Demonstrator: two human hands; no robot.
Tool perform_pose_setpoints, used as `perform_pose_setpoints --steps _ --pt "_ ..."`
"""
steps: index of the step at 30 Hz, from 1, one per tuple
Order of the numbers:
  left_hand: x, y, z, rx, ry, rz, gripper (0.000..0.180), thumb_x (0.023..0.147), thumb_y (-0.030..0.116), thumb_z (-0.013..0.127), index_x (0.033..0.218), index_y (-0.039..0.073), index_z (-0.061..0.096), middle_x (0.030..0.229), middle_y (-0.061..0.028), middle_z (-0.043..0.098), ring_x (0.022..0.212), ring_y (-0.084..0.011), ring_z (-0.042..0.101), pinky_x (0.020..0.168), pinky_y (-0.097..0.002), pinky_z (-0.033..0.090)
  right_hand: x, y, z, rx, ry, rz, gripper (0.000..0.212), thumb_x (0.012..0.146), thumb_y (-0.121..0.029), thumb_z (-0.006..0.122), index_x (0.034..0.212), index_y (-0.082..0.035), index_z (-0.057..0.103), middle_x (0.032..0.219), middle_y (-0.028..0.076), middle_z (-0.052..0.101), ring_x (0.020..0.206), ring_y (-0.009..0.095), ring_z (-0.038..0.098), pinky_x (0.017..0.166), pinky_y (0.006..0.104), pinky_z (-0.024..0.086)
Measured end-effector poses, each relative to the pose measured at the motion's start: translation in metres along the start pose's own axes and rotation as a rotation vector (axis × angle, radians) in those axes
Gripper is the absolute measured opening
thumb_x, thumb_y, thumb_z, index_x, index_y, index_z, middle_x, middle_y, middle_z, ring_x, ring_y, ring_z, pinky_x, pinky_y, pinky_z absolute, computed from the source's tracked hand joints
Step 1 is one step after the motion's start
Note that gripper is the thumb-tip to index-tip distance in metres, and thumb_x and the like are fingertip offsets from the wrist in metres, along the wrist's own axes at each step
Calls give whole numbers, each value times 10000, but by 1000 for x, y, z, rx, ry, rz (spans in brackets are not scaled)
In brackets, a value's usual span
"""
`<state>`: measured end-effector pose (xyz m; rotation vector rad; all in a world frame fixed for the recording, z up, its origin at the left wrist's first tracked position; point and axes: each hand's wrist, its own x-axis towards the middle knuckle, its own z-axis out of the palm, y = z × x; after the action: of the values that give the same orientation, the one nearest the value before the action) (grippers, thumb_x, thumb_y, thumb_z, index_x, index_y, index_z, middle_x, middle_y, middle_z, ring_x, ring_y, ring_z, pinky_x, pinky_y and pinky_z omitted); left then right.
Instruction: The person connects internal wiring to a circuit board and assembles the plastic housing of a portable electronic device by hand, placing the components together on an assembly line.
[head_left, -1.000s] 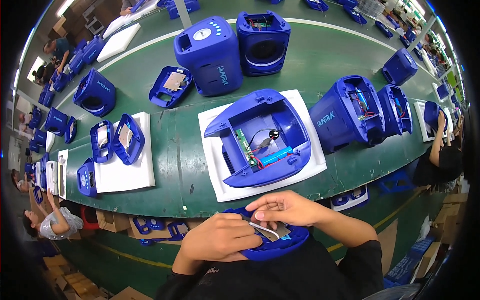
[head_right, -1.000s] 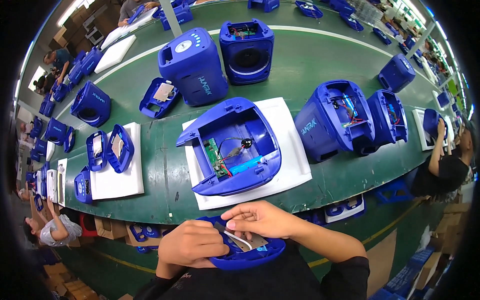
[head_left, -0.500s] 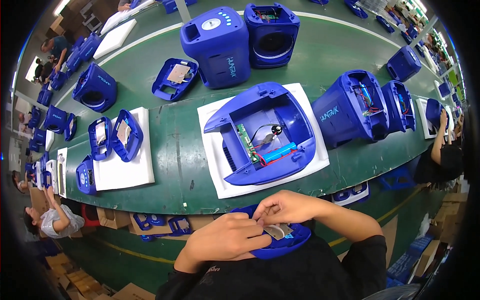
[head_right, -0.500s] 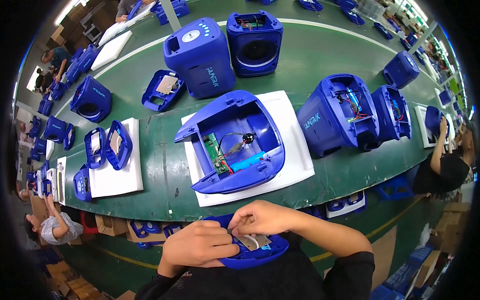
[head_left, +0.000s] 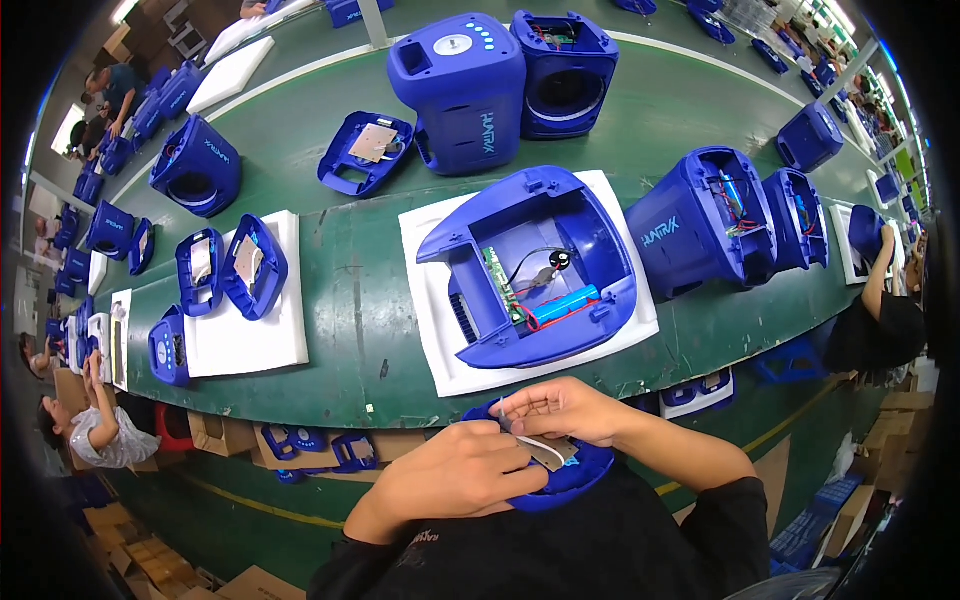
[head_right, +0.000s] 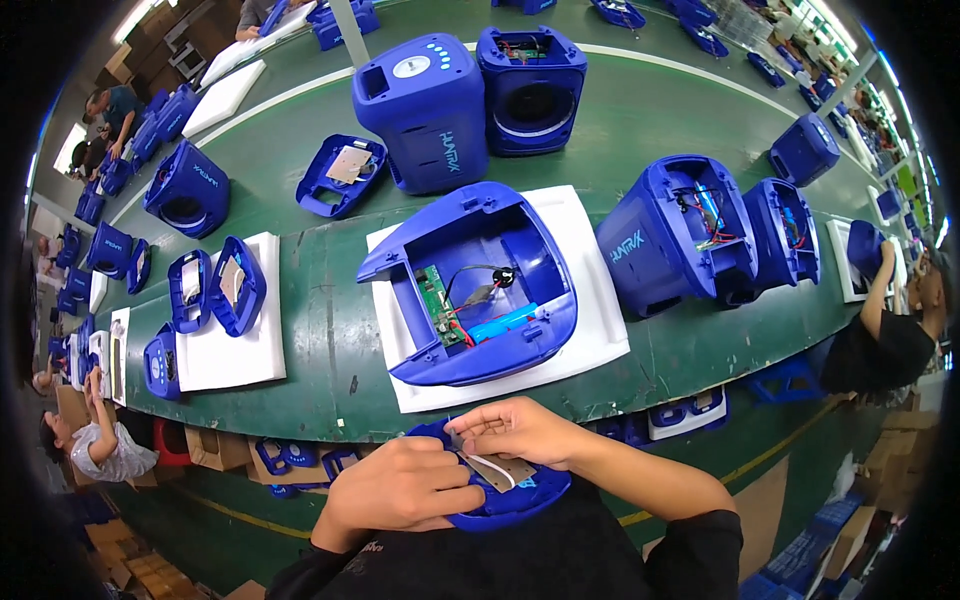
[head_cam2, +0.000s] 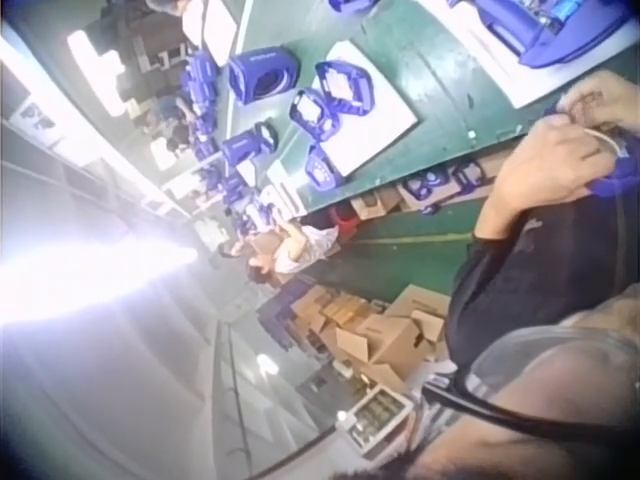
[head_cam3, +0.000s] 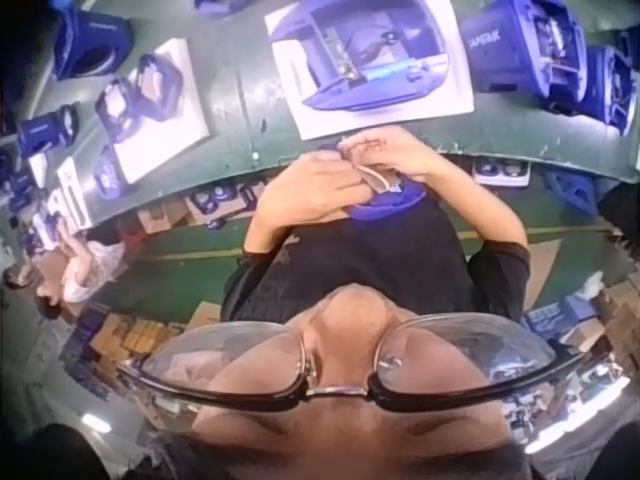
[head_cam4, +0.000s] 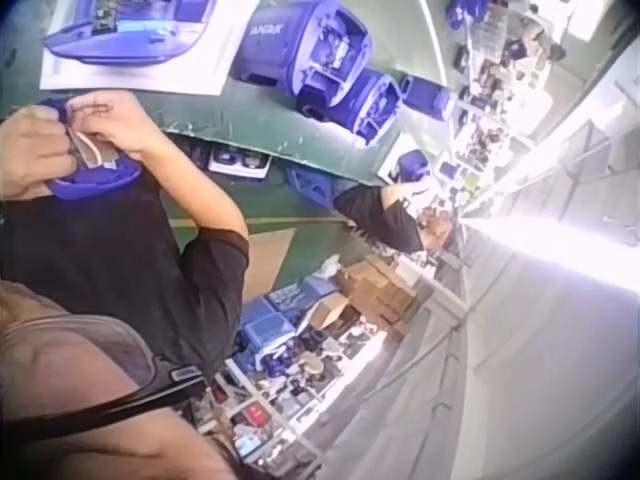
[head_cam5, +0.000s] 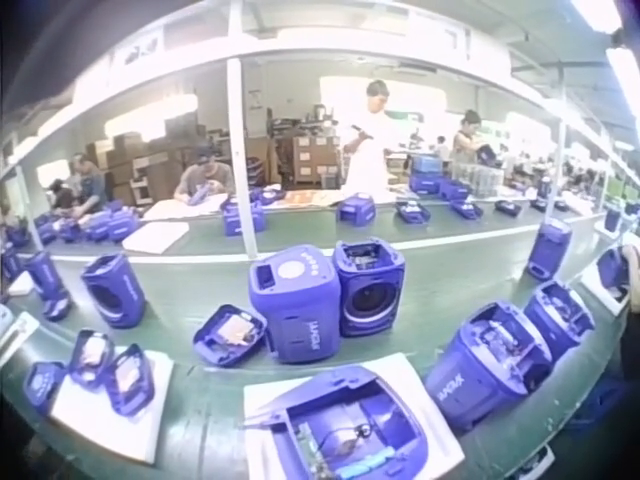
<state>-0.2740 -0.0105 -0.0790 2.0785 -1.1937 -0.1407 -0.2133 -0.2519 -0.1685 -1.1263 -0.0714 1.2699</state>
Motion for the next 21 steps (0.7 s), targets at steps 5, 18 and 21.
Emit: perform_pose_setpoints --steps 5,18,21 --pt "-5 -4 0 -15 16 -1 409 758 249 871 1087 119 666 879 -39 614 845 -264 671 767 -399 509 -9 0 -6 45 13 -95 307 1058 -32 735 1356 39 721 1269 150 771 805 72 645 718 235 512" --pt "-14 -23 8 -123 132 13 393 823 317 854 1066 69 668 890 -72 633 824 -293 674 734 -412 510 -50 -18 6 376 111 -423 286 1112 -73 671 1372 48 676 1199 259 775 697 91 638 560 221 500" --pt "-14 -21 9 -134 146 5 402 820 296 873 1077 61 672 887 -77 643 828 -298 677 734 -414 511 -54 -18 9 338 125 -444 307 1091 -56 703 1377 48 665 1172 246 781 674 91 640 535 225 493"
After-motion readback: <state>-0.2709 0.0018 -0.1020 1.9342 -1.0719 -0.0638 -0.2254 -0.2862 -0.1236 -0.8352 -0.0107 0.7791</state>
